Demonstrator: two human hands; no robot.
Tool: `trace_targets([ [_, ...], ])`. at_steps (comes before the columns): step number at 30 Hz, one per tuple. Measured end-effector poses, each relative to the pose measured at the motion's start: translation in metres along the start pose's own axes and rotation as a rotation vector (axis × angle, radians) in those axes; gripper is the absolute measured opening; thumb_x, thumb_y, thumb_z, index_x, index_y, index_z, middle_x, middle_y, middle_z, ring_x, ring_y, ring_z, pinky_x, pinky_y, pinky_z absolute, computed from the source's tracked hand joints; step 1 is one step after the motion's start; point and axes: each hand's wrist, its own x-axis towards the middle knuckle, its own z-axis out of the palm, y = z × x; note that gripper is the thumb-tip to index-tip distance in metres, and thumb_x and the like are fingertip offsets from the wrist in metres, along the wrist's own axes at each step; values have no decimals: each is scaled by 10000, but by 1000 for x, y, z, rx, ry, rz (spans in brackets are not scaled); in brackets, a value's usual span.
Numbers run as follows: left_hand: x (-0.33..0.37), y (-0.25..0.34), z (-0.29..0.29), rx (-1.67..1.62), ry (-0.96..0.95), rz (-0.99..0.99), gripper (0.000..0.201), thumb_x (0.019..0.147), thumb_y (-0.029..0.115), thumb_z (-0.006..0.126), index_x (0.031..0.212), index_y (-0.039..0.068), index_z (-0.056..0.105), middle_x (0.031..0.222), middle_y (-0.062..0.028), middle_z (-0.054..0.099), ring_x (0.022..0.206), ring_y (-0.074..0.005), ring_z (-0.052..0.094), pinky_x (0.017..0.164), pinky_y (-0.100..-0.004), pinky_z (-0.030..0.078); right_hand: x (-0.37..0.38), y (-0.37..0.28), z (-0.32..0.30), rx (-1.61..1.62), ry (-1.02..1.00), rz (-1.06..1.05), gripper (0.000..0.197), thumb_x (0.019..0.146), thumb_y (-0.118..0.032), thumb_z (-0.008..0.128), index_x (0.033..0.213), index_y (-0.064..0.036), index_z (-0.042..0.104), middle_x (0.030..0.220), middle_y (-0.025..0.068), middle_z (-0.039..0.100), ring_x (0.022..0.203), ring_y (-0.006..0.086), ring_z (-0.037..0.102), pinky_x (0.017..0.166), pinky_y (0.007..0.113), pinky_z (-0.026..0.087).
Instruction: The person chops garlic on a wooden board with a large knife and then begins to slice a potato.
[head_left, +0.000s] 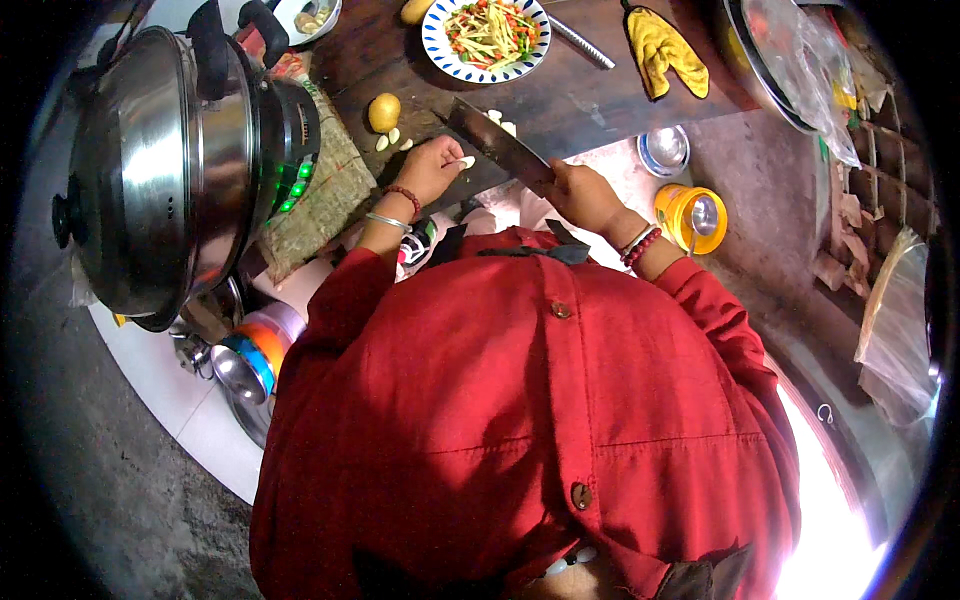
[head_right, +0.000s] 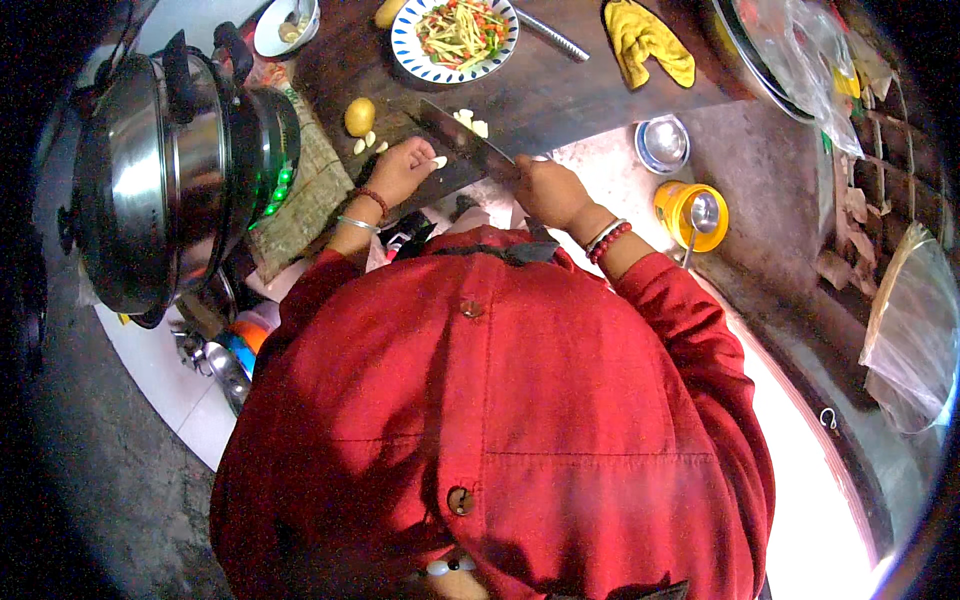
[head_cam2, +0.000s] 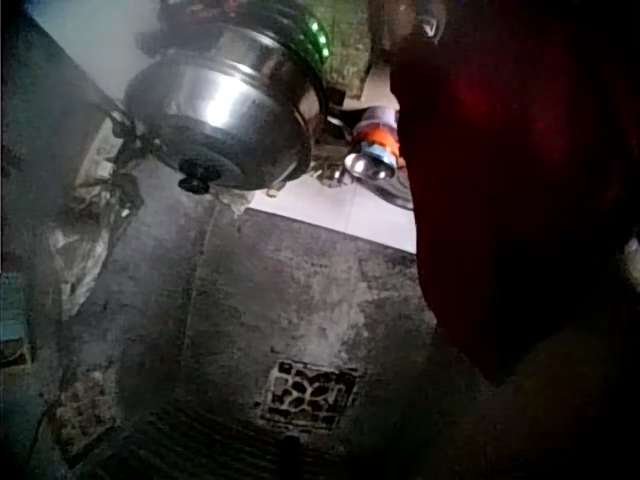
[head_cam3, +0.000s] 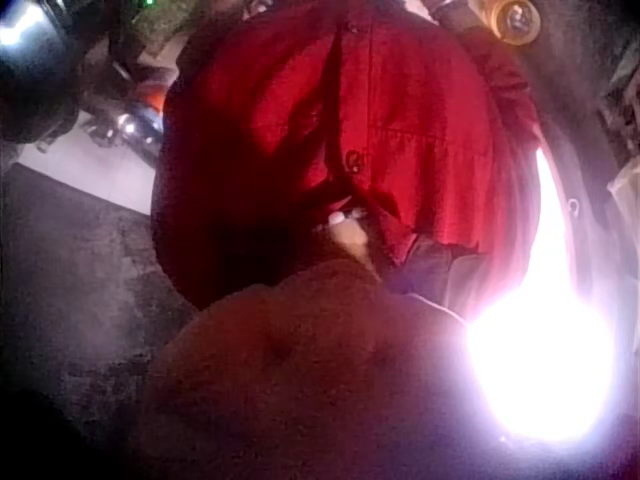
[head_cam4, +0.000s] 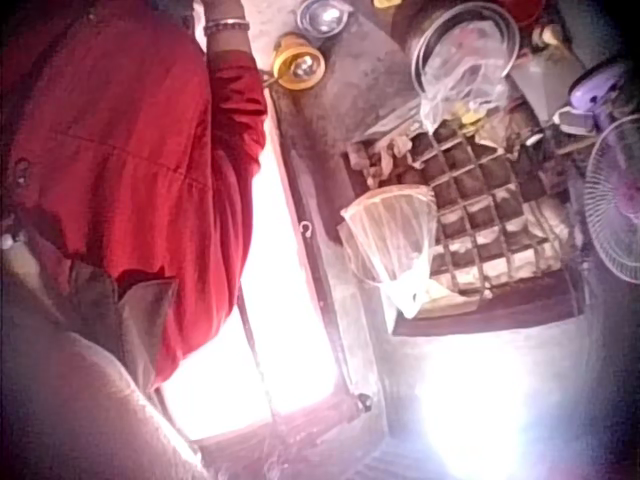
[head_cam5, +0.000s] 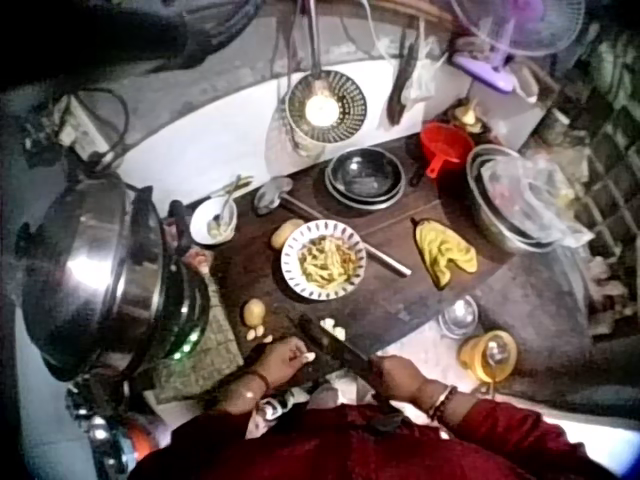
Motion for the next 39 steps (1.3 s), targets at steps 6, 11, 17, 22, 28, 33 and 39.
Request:
trace_targets([
  [6,14,-7,-2,105,212,77,162,854,70,724,964,32,611,829,-67,642,718,-133,612,654,-284,507,0,-9,-4,-58,-46,34,247,920,-274,577,1018,-48,583,863,243,668,828,447,646,741,527,510],
  [11,-8,10,10,320,405,444,164,828,58,734,985,42,689,916,-100,651,818,-270,652,717,-345,524,-1,-9,-7,-80,-73,62,247,923,-269,568,1037,-49,579,875,248,666,829,442,651,741,523,515],
  [17,-9,6,23,355,416,467,185,819,52,720,1002,70,705,960,-107,644,883,-318,641,764,-387,525,-3,-13,-9,-129,-50,1,232,887,-204,592,1053,-43,576,870,248,664,815,440,656,727,520,520],
  [22,-10,11,21,418,367,501,154,818,32,696,969,63,700,948,-111,633,883,-327,632,767,-398,523,-8,-20,-16,-139,-51,11,224,870,-180,596,1046,-45,573,859,248,659,799,442,657,707,518,528],
  [28,-11,12,23,461,357,496,133,835,48,662,962,62,700,940,-113,628,878,-326,631,764,-401,522,-7,-37,-22,-223,-116,49,207,877,-161,554,1046,-42,573,857,251,665,784,439,666,694,520,533],
  [33,-10,8,25,446,363,492,122,858,55,629,956,52,701,960,-123,641,891,-322,638,768,-401,525,-3,-32,-10,-227,-141,55,202,880,-152,537,1043,-38,570,859,259,666,783,440,668,692,522,532],
  [39,-8,3,28,450,413,549,122,864,56,638,969,25,692,970,-125,656,906,-324,648,778,-396,531,2,-17,3,-180,-60,58,200,897,-170,541,1046,-38,561,839,254,669,775,444,665,689,532,526],
])
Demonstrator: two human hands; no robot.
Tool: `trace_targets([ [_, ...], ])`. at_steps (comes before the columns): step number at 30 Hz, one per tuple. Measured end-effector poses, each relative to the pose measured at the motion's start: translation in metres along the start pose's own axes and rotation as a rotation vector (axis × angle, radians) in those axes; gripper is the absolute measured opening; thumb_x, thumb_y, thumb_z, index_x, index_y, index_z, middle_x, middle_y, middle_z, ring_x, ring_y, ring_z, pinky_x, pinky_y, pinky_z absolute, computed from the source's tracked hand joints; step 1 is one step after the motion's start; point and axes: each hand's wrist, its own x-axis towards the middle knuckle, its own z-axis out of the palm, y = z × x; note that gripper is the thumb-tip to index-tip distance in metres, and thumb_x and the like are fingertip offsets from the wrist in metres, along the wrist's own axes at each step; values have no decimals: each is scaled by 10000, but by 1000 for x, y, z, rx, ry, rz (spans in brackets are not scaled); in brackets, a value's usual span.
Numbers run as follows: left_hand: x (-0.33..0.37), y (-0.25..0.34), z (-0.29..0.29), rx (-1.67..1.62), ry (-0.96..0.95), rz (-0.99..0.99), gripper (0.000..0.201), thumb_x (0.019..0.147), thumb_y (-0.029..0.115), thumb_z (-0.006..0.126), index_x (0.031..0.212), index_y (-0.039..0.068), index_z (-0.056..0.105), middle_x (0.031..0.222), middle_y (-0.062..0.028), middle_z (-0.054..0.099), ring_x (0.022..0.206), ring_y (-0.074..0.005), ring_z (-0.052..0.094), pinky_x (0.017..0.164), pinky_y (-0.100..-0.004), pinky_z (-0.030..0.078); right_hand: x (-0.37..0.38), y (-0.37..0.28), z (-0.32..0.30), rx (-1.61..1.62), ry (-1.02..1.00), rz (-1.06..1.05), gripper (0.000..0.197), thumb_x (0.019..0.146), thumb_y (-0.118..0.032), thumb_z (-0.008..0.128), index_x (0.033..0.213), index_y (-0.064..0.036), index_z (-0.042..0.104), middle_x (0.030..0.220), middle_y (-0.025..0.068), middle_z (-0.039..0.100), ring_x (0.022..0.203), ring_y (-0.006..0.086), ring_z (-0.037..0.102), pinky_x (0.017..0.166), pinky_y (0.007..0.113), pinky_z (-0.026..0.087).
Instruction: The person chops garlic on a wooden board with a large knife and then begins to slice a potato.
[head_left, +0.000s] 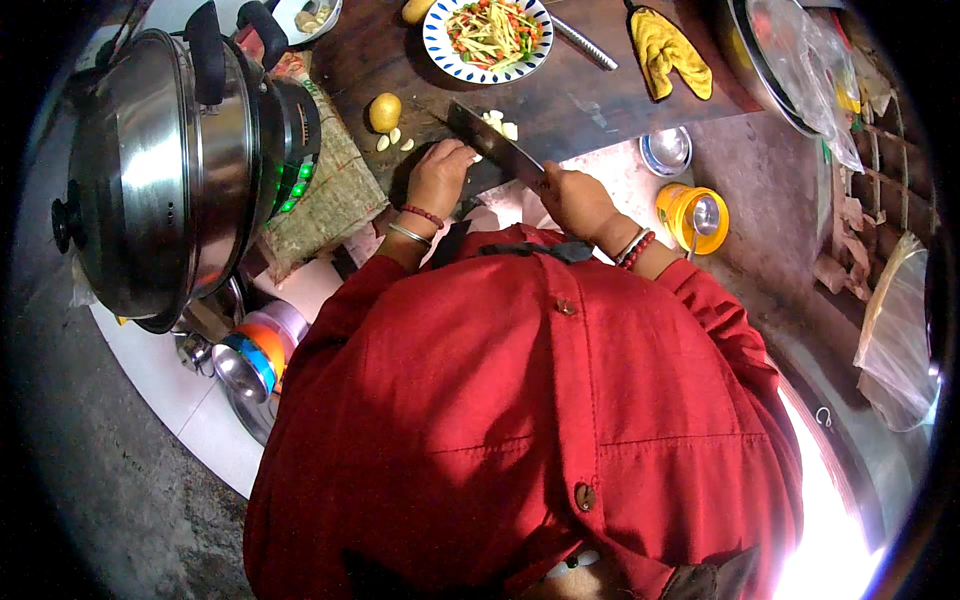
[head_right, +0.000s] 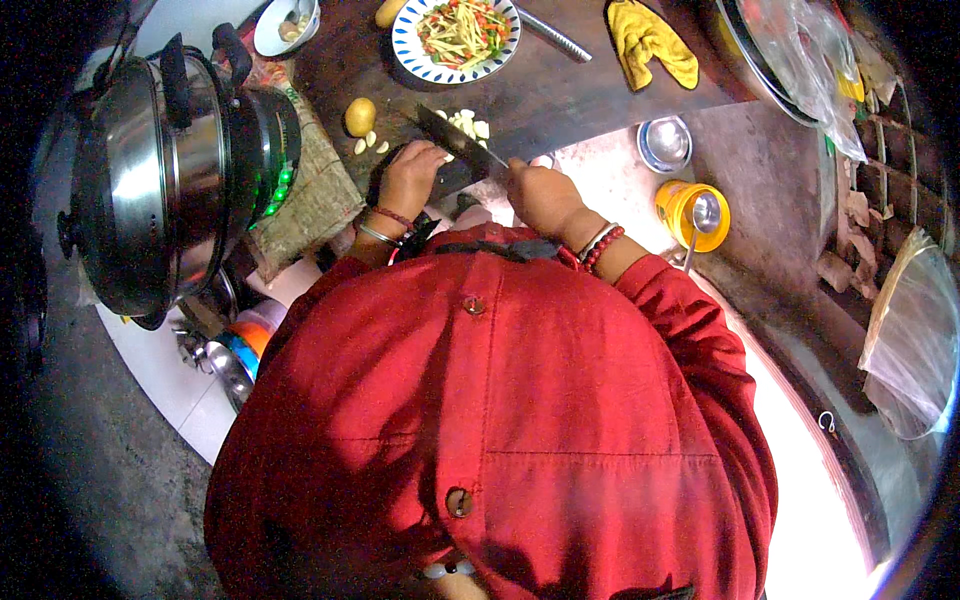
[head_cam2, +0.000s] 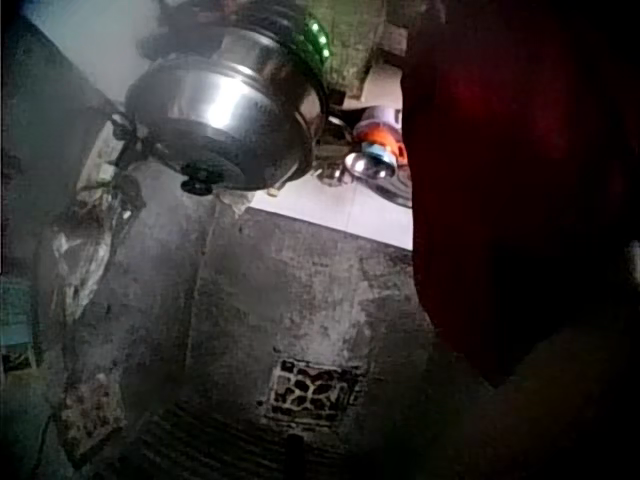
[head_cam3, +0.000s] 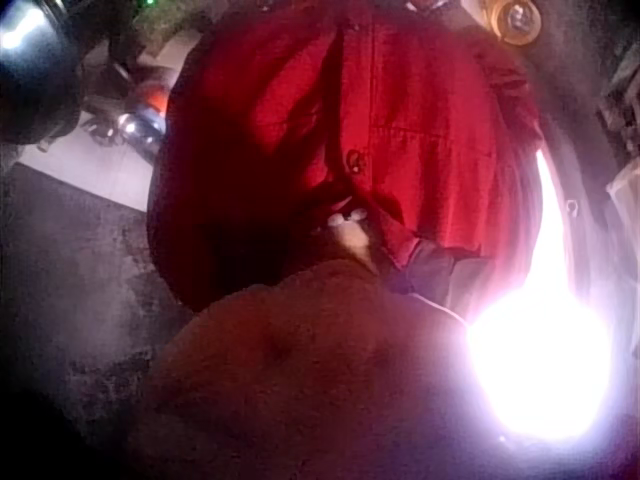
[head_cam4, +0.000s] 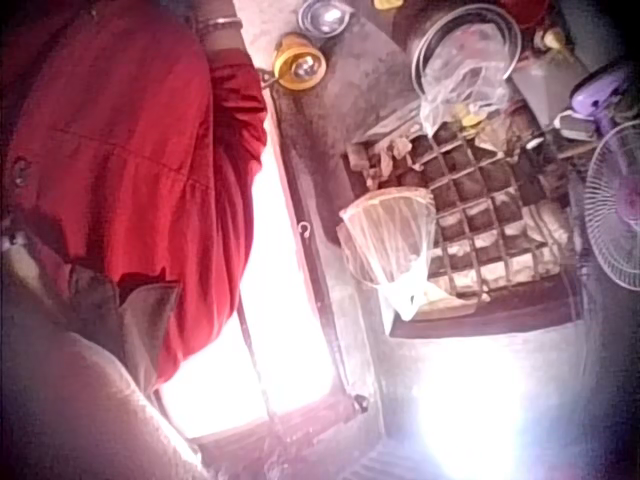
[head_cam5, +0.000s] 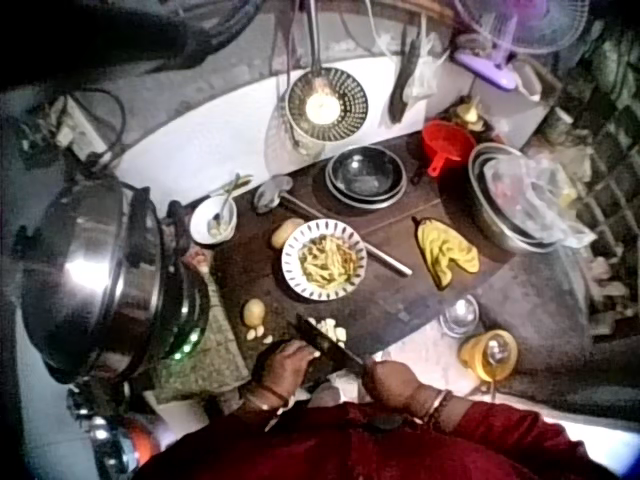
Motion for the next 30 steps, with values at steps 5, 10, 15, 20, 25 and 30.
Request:
trace_targets([
  [5,-1,1,-3,-38,-23,-80,113,867,59,636,958,21,691,959,-124,652,893,-327,645,775,-397,531,-8,-5,-13,7,-14,-17,207,895,-180,560,1048,-41,561,810,244,667,775,442,663,684,530,525],
  [10,1,5,-6,-54,-22,-39,92,863,59,643,932,17,687,938,-124,649,882,-335,640,770,-400,529,-12,-8,-14,-68,28,-129,198,906,-154,541,1051,-21,569,751,223,665,714,426,656,639,515,516],
  [15,1,9,-10,-44,-62,-76,104,867,74,652,949,26,695,953,-127,660,890,-339,644,778,-403,531,-3,-11,-8,-77,-24,-46,190,895,-156,548,1037,-31,565,776,232,666,735,430,661,655,520,520],
  [20,1,7,-5,-49,33,-39,106,878,80,651,963,34,694,980,-131,667,904,-339,649,783,-408,534,-4,-5,-8,28,20,18,178,889,-151,548,1032,-45,557,812,250,665,764,446,659,682,524,524],
  [25,-1,3,-6,-27,24,-21,110,875,77,652,969,33,689,978,-135,662,903,-344,647,777,-416,532,-10,-15,-18,47,-27,-57,178,891,-149,548,1033,-42,560,815,249,663,753,446,660,675,522,525],
  [30,-2,4,-5,-26,-4,-53,111,865,69,648,964,27,677,965,-137,654,892,-353,642,761,-426,525,-4,-12,-10,-47,-41,-61,188,890,-147,546,1042,-37,563,815,245,667,748,439,663,674,515,528],
])
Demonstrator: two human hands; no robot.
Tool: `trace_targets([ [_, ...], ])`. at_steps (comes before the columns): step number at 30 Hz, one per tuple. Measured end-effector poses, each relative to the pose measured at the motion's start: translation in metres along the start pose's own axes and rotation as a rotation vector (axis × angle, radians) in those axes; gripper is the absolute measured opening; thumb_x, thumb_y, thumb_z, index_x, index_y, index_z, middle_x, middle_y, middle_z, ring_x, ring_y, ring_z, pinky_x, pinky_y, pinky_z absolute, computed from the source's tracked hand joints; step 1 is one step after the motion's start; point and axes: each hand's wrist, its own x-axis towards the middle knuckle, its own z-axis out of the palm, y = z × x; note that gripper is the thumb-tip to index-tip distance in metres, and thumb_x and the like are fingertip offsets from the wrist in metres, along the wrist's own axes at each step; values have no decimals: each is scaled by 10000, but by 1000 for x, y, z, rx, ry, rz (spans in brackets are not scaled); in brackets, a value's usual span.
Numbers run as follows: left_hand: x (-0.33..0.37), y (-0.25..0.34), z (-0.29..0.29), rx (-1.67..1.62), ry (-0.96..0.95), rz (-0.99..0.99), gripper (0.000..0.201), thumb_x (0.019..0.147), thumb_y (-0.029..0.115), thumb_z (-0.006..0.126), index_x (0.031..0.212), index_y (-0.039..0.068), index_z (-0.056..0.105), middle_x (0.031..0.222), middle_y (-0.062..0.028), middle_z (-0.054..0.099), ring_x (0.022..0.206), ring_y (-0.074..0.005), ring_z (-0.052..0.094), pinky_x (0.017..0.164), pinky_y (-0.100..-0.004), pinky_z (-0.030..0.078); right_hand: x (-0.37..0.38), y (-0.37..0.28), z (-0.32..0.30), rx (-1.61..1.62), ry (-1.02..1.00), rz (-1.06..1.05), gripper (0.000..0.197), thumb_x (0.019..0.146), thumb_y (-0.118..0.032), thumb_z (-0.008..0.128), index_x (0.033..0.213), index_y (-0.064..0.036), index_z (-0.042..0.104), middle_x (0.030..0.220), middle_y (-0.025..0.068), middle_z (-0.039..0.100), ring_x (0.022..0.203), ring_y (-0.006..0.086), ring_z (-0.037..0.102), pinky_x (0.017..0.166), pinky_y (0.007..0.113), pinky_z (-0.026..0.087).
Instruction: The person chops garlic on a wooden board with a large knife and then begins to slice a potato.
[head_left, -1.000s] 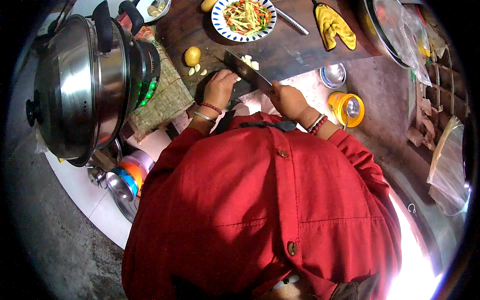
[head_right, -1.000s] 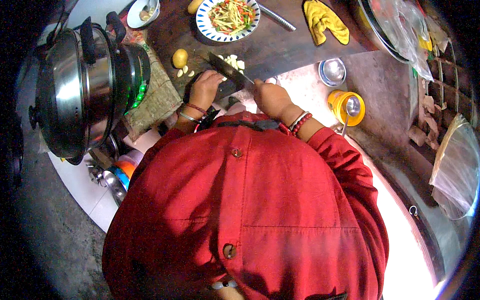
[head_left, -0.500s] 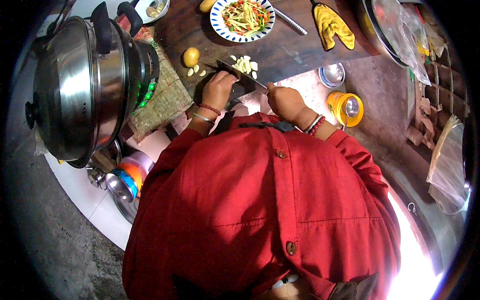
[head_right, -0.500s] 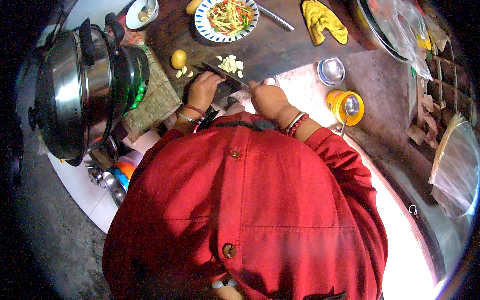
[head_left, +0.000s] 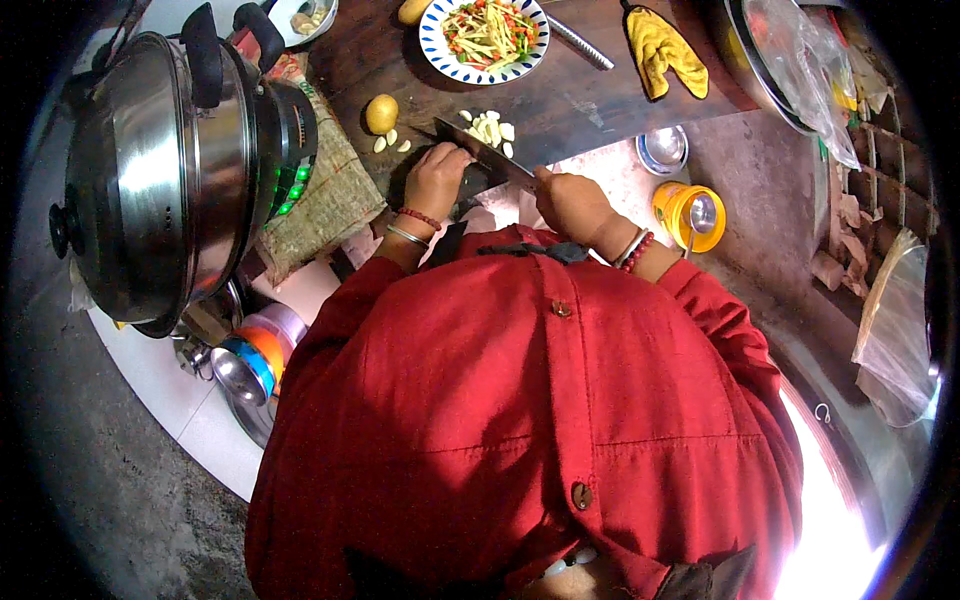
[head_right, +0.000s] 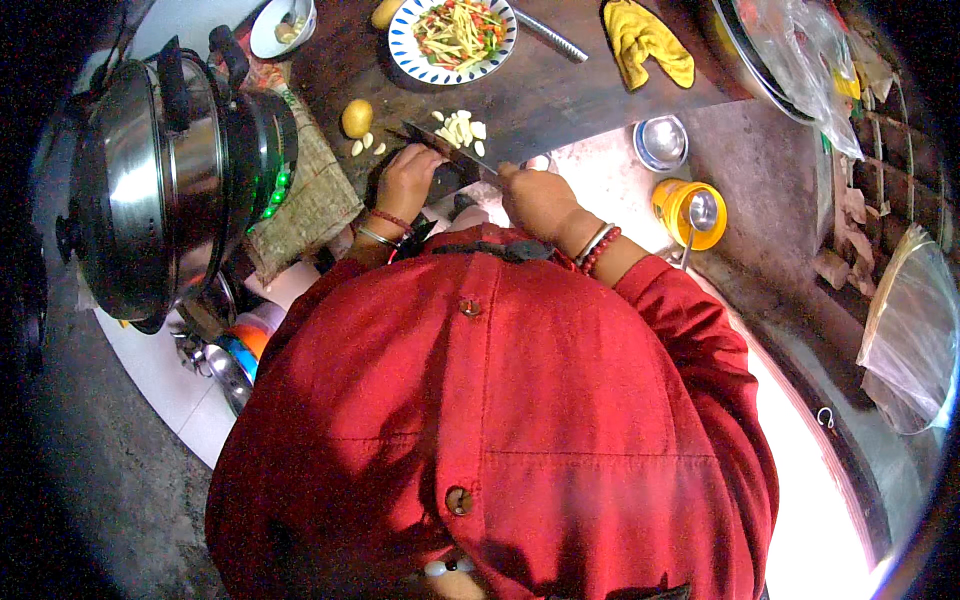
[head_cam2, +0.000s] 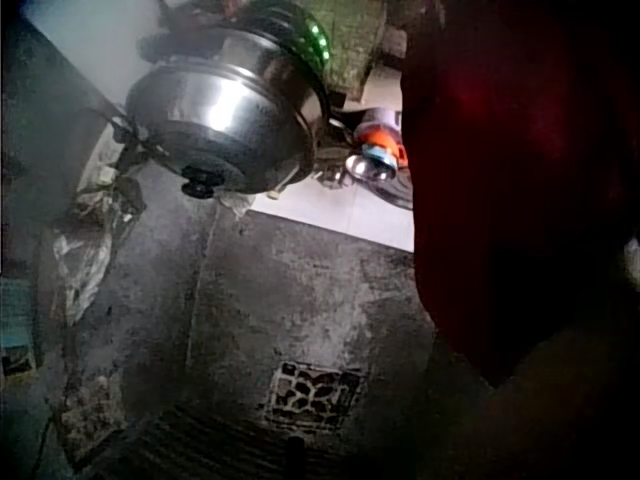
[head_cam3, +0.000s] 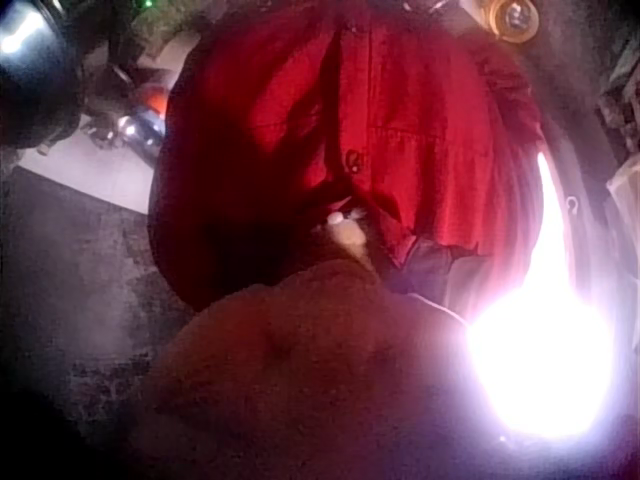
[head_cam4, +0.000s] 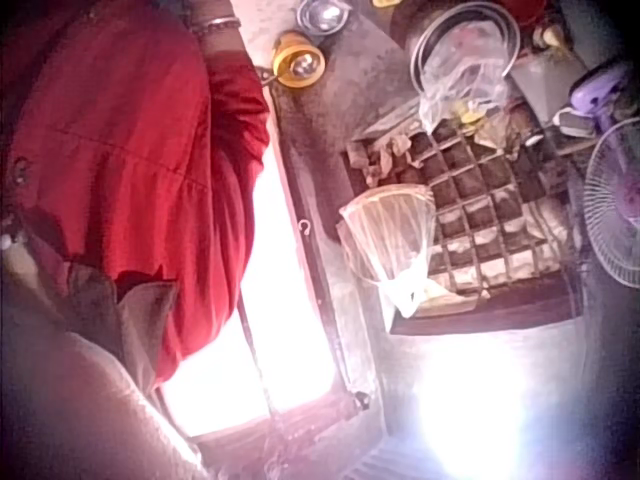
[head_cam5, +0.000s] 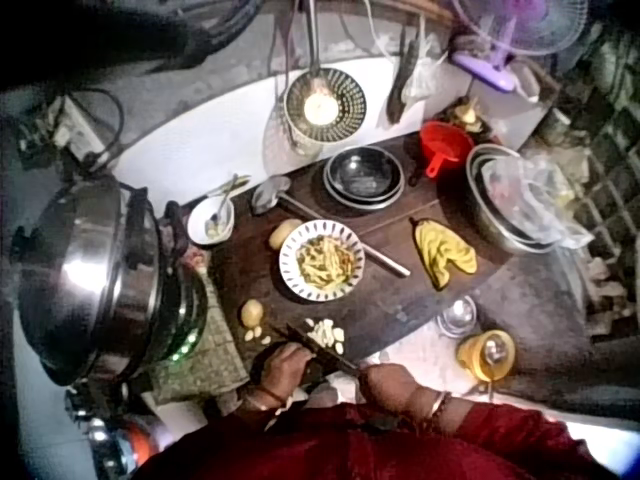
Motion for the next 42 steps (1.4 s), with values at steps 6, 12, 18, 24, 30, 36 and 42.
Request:
trace_targets([
  [6,-1,0,-1,-11,24,32,106,871,60,649,963,15,673,982,-141,660,902,-354,647,775,-418,533,-1,4,4,71,35,34,189,894,-165,566,1030,-34,561,828,257,664,780,447,660,687,520,524],
  [12,-3,-3,2,-7,35,17,103,876,65,655,962,11,676,985,-139,666,908,-342,653,778,-415,536,-1,5,-4,139,14,20,207,894,-176,584,1041,-32,563,845,265,659,798,455,653,705,525,521],
  [18,-2,1,1,-16,59,22,97,872,70,667,947,9,681,972,-133,665,891,-335,656,769,-400,540,-2,4,-9,74,-18,15,213,881,-170,583,1048,-38,567,825,254,661,803,447,656,706,518,525],
  [24,-2,1,1,-15,58,21,99,869,64,670,957,20,683,979,-130,666,886,-335,661,763,-394,545,3,6,3,96,17,5,247,916,-248,592,1039,-34,596,809,234,669,781,430,651,684,497,516],
  [30,-3,0,1,-23,34,-7,106,865,64,674,964,30,685,992,-126,666,897,-338,659,773,-398,543,3,17,20,151,84,-19,248,917,-241,596,1062,-40,598,812,230,671,776,426,651,679,491,517],
  [36,-4,-1,2,-3,45,-8,119,862,70,673,974,31,687,981,-122,663,903,-335,657,770,-397,541,5,9,12,79,44,5,255,922,-237,589,1067,-27,593,802,239,666,771,428,650,668,494,512],
  [42,1,3,1,-18,32,28,109,875,56,648,973,36,690,990,-118,665,911,-330,655,774,-398,540,-1,18,21,128,76,13,276,929,-236,574,1100,-21,592,799,241,669,748,433,649,656,498,513],
])
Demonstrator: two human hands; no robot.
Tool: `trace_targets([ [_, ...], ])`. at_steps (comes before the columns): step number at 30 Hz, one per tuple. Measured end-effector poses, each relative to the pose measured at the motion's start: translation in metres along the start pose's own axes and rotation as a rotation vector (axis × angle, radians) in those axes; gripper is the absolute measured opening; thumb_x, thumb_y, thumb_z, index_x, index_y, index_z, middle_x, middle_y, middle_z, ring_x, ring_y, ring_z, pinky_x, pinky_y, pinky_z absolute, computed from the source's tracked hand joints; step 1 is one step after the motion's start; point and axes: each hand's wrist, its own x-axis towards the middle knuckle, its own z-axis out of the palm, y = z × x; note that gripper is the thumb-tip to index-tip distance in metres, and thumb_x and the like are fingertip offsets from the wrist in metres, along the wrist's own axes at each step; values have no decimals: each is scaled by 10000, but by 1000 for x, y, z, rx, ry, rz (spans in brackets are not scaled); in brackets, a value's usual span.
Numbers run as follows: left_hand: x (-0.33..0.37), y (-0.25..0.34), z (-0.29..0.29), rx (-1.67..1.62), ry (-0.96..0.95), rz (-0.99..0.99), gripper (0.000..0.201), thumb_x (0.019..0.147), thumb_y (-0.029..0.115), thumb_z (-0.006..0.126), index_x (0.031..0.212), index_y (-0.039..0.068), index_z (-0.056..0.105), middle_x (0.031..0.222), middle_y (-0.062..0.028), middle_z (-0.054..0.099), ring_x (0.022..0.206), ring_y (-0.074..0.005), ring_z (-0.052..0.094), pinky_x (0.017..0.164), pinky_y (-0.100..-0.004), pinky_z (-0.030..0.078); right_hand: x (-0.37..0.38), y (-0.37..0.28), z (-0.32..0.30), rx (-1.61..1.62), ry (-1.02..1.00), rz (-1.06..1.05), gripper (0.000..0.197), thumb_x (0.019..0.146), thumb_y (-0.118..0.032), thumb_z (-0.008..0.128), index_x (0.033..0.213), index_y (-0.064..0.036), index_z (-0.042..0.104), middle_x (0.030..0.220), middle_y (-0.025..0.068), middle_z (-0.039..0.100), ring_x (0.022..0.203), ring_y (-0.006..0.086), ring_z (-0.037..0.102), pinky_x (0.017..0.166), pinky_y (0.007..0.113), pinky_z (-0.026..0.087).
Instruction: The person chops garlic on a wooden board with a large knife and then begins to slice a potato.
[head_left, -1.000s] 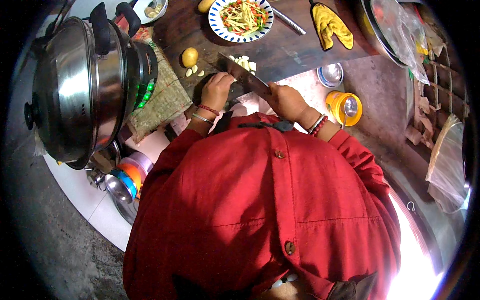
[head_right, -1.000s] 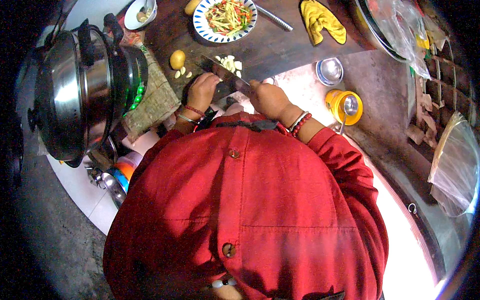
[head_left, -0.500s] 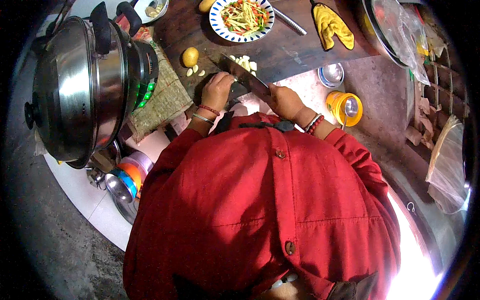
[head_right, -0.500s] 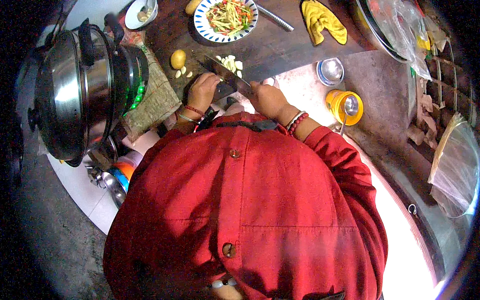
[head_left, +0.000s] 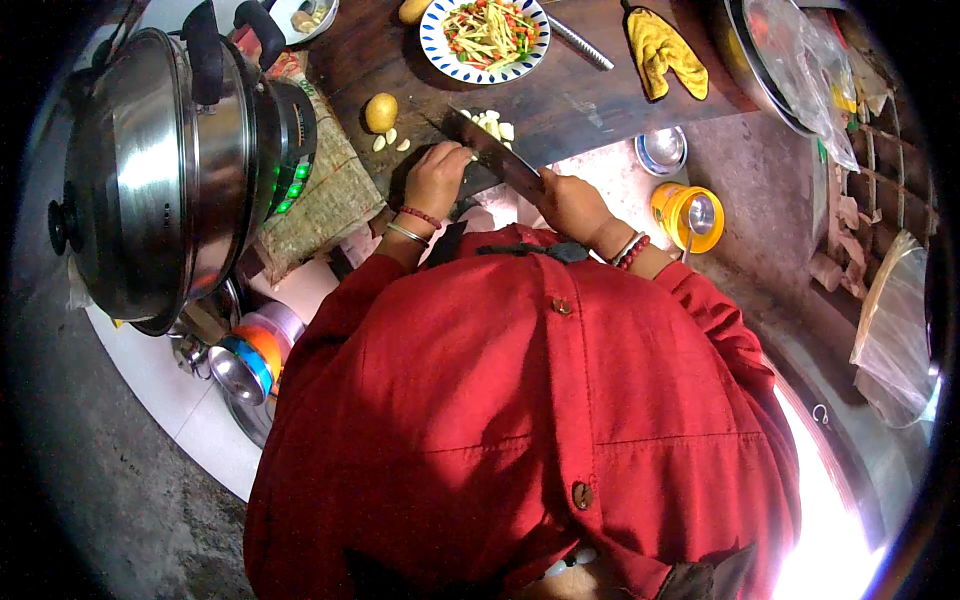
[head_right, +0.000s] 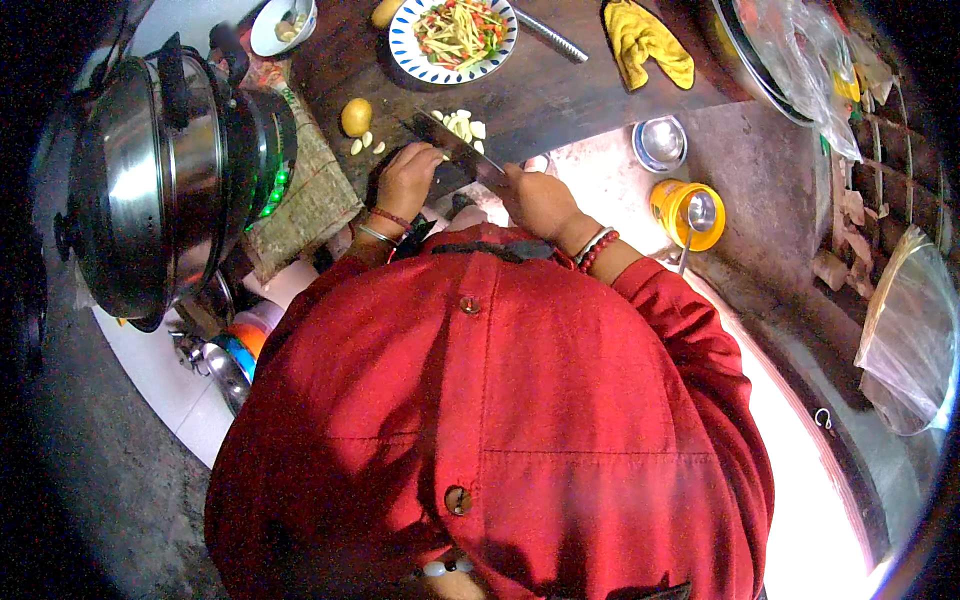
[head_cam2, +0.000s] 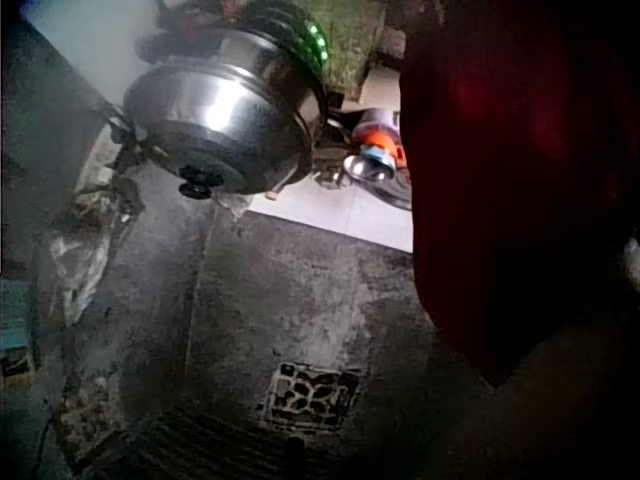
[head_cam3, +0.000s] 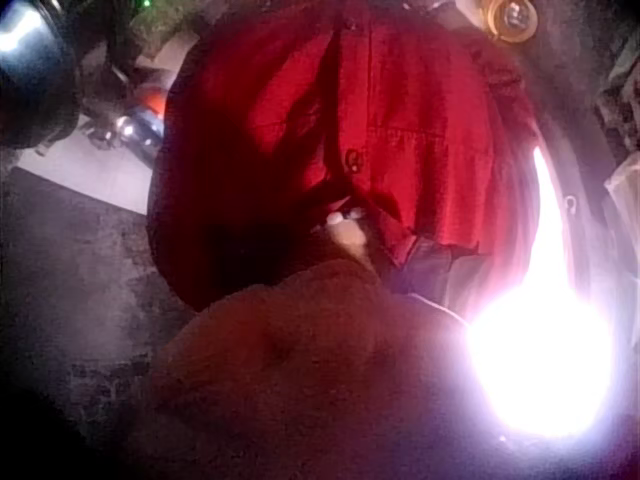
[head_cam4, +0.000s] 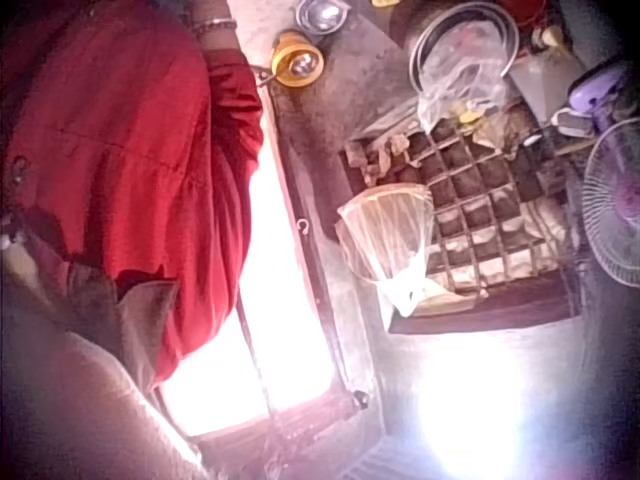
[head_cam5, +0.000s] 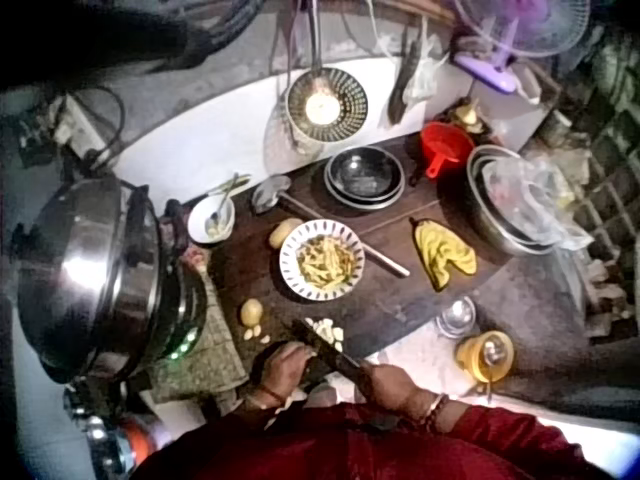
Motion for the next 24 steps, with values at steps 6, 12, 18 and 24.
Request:
trace_targets([
  [6,0,-9,4,24,-12,50,105,872,52,640,963,24,684,996,-122,671,931,-311,658,799,-384,545,-7,-4,-10,-4,-43,53,221,910,-206,575,1067,-51,558,828,247,671,794,450,657,697,530,516],
  [12,1,-5,4,9,-6,13,116,859,39,631,961,18,681,991,-125,672,935,-310,658,808,-387,544,-14,5,-1,55,18,83,300,913,-211,603,1137,-13,582,785,234,670,738,433,653,659,490,512],
  [18,0,-8,5,-11,6,25,106,870,44,634,963,20,682,985,-119,668,929,-308,658,800,-383,547,-12,-3,-15,56,12,83,270,907,-198,618,1111,-25,583,780,244,658,748,438,648,652,482,506],
  [24,-3,-11,9,-15,4,10,107,877,54,642,970,20,681,997,-120,668,929,-315,659,795,-389,548,-5,-6,-24,102,-27,21,232,906,-199,629,1051,-22,592,800,239,661,760,430,646,669,457,506],
])
